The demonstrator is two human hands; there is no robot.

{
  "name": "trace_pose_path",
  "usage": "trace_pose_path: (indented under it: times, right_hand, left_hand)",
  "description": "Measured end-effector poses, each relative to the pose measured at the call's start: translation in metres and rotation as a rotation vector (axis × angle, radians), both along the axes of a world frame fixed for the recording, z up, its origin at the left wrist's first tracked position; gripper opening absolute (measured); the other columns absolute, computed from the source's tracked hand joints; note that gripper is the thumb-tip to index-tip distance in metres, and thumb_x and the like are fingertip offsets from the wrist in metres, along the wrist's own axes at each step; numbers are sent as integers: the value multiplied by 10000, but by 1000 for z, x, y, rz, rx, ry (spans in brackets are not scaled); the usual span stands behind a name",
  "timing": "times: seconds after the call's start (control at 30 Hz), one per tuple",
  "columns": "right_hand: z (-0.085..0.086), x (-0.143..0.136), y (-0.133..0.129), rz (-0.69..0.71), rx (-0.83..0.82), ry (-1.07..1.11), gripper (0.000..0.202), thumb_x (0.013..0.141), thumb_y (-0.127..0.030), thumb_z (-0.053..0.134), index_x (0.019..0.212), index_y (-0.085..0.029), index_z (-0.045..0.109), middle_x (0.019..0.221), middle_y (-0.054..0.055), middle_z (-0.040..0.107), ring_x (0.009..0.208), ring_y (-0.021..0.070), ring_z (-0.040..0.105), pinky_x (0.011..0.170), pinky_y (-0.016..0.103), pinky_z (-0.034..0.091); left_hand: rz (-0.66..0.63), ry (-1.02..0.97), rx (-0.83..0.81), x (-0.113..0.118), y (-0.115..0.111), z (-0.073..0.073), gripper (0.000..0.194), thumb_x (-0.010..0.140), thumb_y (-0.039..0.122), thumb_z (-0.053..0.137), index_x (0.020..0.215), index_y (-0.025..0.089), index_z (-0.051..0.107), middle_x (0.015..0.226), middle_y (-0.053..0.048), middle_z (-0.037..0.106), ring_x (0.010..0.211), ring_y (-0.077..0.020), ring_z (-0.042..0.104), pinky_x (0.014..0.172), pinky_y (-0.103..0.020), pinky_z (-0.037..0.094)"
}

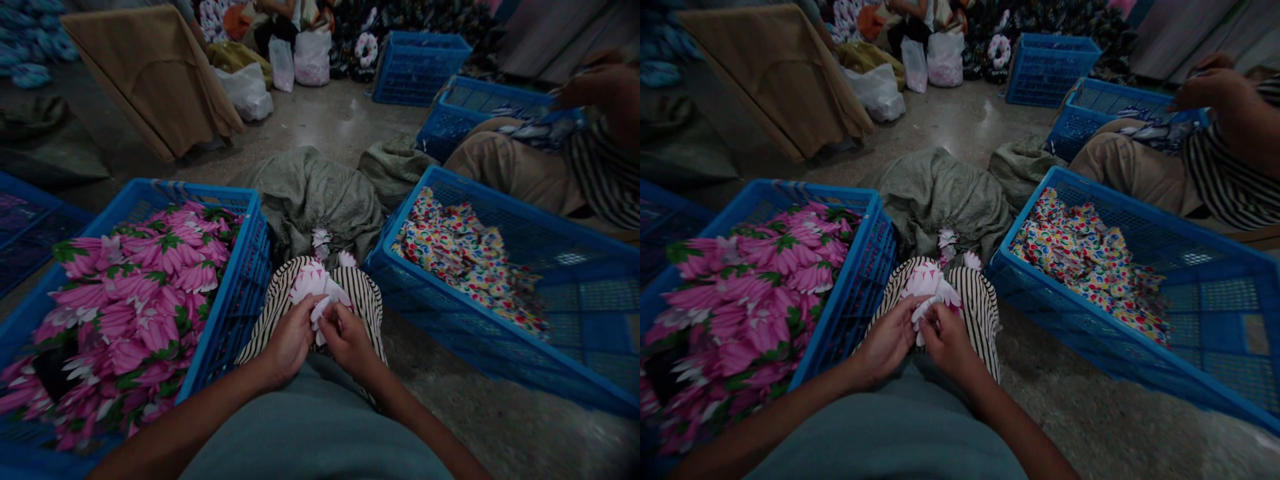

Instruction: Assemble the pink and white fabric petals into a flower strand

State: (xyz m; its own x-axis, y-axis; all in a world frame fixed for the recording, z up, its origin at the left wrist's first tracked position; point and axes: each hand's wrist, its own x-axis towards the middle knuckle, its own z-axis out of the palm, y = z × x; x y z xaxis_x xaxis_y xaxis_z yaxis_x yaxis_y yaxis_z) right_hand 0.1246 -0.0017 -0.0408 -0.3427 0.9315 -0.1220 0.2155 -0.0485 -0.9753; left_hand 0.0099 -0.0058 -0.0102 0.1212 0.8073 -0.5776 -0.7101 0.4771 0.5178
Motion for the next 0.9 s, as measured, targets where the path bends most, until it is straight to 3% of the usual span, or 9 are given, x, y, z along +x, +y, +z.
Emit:
trace_pose_path:
  times: [0.17, 0.37, 0.57, 0.73, 0.83, 0.9]
  right_hand:
    - [-13, -2, 2, -155, -298, 293, 182, 762, -319, 514, 663, -189, 432, 527, -67, 390, 433, 78, 327, 404, 198, 271]
    - [-16, -4, -2, -194, -499, 530, 246, 706, -382, 584, 690, -202, 417, 435, -107, 316, 344, 50, 214, 344, 181, 173]
    - [-14, -1, -2, -196, -464, 493, 234, 715, -404, 538, 682, -215, 404, 479, -87, 314, 367, 72, 238, 346, 202, 212]
    - [-16, -6, 2, -223, -297, 366, 185, 661, -275, 631, 746, -194, 489, 628, -46, 458, 568, 112, 431, 541, 221, 380]
    - [-20, -3, 4, -202, -283, 304, 148, 739, -308, 558, 743, -181, 480, 646, -31, 483, 581, 117, 450, 572, 237, 392]
    - [-21, 0, 4, -220, -255, 237, 147, 759, -307, 526, 717, -178, 469, 641, -27, 488, 572, 118, 450, 559, 237, 385]
  left_hand:
    - [5, 75, 12, -2, -6, -3, 283, 676, 150, 633, 955, 165, 589, 936, -41, 619, 854, -133, 572, 759, -226, 418]
    - [-10, 67, -42, -3, -6, -8, 207, 623, 122, 668, 806, 136, 571, 709, 1, 577, 592, -87, 534, 557, -199, 412]
    - [-36, 58, -36, -2, -7, -8, 140, 631, 137, 647, 712, 141, 533, 599, 32, 537, 497, -59, 470, 516, -178, 376]
    - [-196, 477, 165, 0, -7, -6, 95, 692, 193, 596, 707, 159, 508, 613, 41, 512, 530, -83, 461, 515, -190, 361]
    - [-231, 705, 265, -6, -6, -7, 30, 744, 194, 527, 753, 166, 528, 659, 21, 519, 601, -109, 480, 577, -210, 380]
    - [-258, 913, 383, -10, -6, -10, 110, 762, 176, 493, 846, 172, 564, 714, 1, 527, 669, -130, 488, 647, -236, 388]
